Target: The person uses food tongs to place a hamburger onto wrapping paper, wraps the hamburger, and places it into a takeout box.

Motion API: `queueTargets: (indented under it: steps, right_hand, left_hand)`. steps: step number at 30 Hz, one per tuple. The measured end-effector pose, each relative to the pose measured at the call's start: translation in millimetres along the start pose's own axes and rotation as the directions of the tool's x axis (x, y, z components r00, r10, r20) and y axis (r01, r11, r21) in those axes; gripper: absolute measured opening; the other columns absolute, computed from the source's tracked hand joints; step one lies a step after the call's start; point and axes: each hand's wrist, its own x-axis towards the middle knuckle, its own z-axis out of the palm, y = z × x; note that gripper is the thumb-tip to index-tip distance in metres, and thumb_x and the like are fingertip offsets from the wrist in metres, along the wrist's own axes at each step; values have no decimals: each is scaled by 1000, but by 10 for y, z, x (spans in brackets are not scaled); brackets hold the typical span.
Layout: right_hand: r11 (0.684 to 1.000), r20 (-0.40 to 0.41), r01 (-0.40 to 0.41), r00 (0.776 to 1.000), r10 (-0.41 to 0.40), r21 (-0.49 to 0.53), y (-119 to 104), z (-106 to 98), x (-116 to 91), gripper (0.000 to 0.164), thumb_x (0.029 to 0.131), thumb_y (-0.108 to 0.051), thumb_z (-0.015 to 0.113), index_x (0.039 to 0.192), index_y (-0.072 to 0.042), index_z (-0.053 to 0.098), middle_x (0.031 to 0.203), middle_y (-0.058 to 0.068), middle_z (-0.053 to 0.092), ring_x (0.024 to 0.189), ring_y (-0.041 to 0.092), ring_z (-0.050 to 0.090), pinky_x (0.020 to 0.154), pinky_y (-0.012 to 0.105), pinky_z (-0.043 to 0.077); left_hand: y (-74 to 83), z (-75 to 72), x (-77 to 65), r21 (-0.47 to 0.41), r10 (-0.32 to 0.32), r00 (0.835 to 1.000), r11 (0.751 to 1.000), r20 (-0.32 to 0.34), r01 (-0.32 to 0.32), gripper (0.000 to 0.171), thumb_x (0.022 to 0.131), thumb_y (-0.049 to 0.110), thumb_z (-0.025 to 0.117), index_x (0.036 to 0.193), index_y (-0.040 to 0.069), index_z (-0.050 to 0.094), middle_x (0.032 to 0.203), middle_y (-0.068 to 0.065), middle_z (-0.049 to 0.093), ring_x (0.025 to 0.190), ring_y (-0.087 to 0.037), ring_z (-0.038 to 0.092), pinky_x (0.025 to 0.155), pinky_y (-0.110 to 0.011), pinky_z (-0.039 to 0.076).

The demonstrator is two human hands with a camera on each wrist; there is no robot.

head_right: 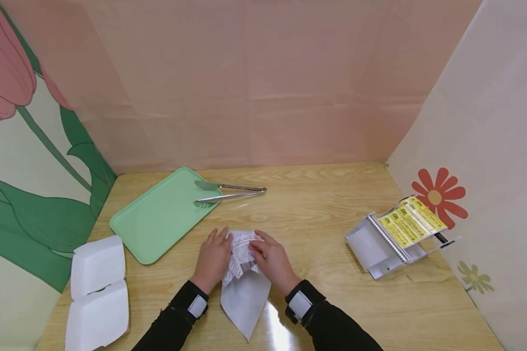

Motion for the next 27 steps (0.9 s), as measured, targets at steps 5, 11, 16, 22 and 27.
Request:
queueTargets:
  steps: [5,11,16,22,27]
  right_hand:
    - [984,60,69,996,-59,-166,37,-12,29,24,82,-10,73,106,-6,72,140,11,48,108,22,60,84,34,53]
    - [963,225,124,972,-69,-238,116,-58,59,31,90,-20,65,119,-9,62,136,9,55,125,26,53,106,47,38]
    - [932,318,210,941,-112,-295,177,-67,72,48,95,-21,56,138,-3,43,130,11,59,107,25,64,106,50,37]
    - [905,386,264,914,-125,-332,196,-71,44,50,99,-23,48,145,-6,38,147,14,41,132,27,44,106,55,34]
    - [862,384,313,911,-153,-399,190,-65,35,50,98,-24,49,143,-5,40,146,13,43,134,25,43,105,56,35]
  left_hand:
    - [-4,4,15,37,26,996,999,88,-29,35,95,22,53,125,6,62,138,-5,54,130,-31,45,99,-52,41]
    - [-6,-20,23,15,37,994,999,101,-39,36,95,21,53,126,4,60,136,-9,55,124,-33,50,98,-53,41]
    - [-2,-22,20,-22,27,993,999,116,-25,36,95,20,53,127,3,57,135,-12,56,121,-36,51,97,-53,41]
    - [-11,20,8,-100,18,993,995,119,-6,39,97,18,49,135,12,50,133,-15,57,120,-41,52,96,-60,40]
    - [1,-14,41,-19,127,990,992,69,-125,32,93,15,54,124,21,61,130,-11,58,123,-33,50,100,-51,40]
